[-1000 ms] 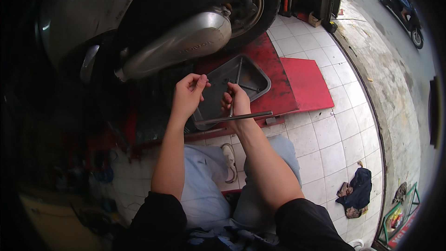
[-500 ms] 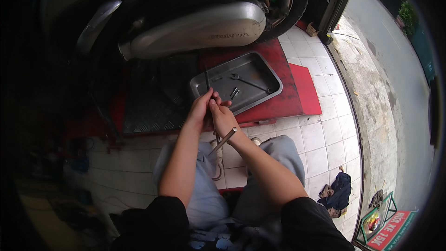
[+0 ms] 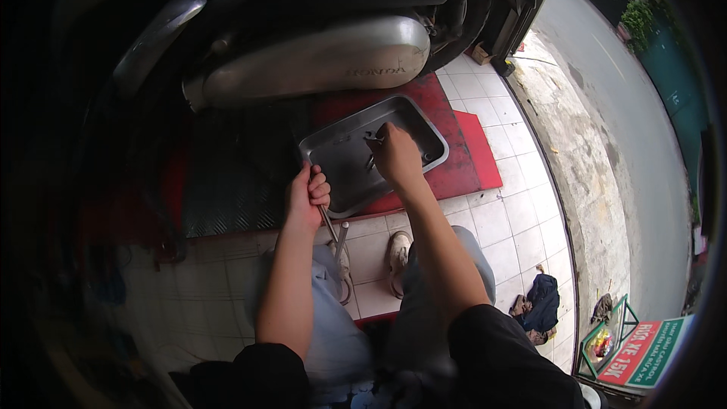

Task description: The person unscrews bolts from a motorcycle engine cover using a T-handle wrench, places them into a tray, and then begins inserting bolts back into the cover by hand.

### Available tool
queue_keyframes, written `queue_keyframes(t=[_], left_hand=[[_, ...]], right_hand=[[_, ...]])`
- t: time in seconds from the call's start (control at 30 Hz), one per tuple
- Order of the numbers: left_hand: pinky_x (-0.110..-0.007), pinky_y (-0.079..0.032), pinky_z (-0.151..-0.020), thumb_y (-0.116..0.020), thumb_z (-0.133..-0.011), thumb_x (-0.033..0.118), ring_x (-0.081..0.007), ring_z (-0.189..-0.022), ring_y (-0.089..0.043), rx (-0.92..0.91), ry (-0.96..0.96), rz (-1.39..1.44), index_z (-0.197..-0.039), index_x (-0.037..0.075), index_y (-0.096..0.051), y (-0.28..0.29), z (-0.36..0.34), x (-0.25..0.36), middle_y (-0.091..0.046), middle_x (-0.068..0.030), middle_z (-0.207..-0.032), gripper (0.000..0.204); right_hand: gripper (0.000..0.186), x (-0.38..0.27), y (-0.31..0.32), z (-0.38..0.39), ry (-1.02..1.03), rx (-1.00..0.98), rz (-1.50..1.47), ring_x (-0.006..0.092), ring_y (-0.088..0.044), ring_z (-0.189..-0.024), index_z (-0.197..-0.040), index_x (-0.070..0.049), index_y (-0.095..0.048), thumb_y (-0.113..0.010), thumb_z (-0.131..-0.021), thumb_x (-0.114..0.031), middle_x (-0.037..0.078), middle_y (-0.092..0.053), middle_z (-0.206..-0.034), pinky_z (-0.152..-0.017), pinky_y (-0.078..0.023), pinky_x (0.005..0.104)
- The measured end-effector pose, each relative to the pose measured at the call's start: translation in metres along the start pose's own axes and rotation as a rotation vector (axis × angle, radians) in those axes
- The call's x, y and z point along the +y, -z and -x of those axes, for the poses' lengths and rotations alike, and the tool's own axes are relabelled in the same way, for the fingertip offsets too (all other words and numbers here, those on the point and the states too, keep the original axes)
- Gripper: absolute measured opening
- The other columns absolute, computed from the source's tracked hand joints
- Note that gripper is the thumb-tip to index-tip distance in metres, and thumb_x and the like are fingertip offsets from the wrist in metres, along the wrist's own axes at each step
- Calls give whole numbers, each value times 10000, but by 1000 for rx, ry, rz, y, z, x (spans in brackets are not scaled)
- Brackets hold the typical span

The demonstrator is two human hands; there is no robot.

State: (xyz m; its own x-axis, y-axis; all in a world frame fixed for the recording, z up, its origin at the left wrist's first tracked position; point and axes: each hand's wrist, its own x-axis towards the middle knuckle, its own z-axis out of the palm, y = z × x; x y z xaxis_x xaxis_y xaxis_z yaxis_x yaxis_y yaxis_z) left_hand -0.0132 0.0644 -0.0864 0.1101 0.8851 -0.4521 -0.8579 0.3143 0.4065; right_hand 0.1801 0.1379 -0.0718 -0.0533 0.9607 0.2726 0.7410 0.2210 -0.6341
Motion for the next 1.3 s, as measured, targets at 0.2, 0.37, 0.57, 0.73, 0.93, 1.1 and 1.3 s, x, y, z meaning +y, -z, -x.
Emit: queue_keyframes(t=[0.2, 0.37, 0.57, 0.73, 0.93, 1.1, 1.3], left_hand=[[-171, -247, -335, -449, -1037, 281, -29, -418, -317, -61, 138, 124, -968, 65, -549, 7, 3, 12, -458, 13, -727, 248], [-168, -257, -322, -430, -1042, 276, -34, -401, -322, -135, 178, 134, -972, 51, -540, 11, 5, 24, -459, 7, -741, 261], [-169, -275, -324, -414, -1047, 267, -41, -397, -335, -123, 180, 139, -979, 24, -536, 12, 1, 21, -451, -1, -734, 280], [-174, -282, -326, -398, -1051, 269, -47, -395, -339, -112, 200, 113, -979, 19, -537, 12, 0, 17, -448, -6, -729, 295], [-182, -279, -324, -389, -1053, 268, -53, -395, -341, -111, 219, 105, -986, 11, -539, 8, -3, 8, -449, -9, -734, 305], [-178, -271, -322, -383, -1054, 272, -51, -392, -332, -119, 230, 101, -994, 12, -541, 5, -3, 4, -442, -6, -733, 311], [-183, -279, -322, -373, -1056, 254, -54, -388, -340, -123, 220, 94, -994, 7, -521, 3, -1, 4, -435, -9, -722, 294]], right_hand=[[312, 23, -46, 21, -77, -31, 116, 405, -615, -943, -1000, 42, -566, -673, -803, -175, 242, -583, -1006, -781, -521, 477], [261, 24, -50, 18, -60, -45, 77, 403, -614, -945, -1018, 60, -549, -584, -792, -65, 256, -592, -1007, -790, -526, 460], [202, 26, -40, 11, -113, -100, 6, 385, -639, -955, -975, 33, -612, -578, -780, -5, 219, -634, -1008, -816, -554, 438], [123, 28, -26, 3, -121, -150, -44, 387, -673, -883, -856, 35, -656, -584, -775, -24, 235, -665, -911, -768, -562, 447], [141, 34, -35, 5, -95, -112, -43, 361, -694, -867, -875, 19, -680, -600, -775, -40, 228, -685, -885, -762, -569, 434], [132, 28, -29, 1, -94, -221, -21, 348, -684, -939, -877, 3, -693, -629, -767, -33, 220, -685, -947, -775, -573, 421], [129, 22, -40, 5, -55, -187, 1, 356, -682, -943, -867, 11, -698, -640, -757, -23, 219, -683, -963, -790, -571, 424]])
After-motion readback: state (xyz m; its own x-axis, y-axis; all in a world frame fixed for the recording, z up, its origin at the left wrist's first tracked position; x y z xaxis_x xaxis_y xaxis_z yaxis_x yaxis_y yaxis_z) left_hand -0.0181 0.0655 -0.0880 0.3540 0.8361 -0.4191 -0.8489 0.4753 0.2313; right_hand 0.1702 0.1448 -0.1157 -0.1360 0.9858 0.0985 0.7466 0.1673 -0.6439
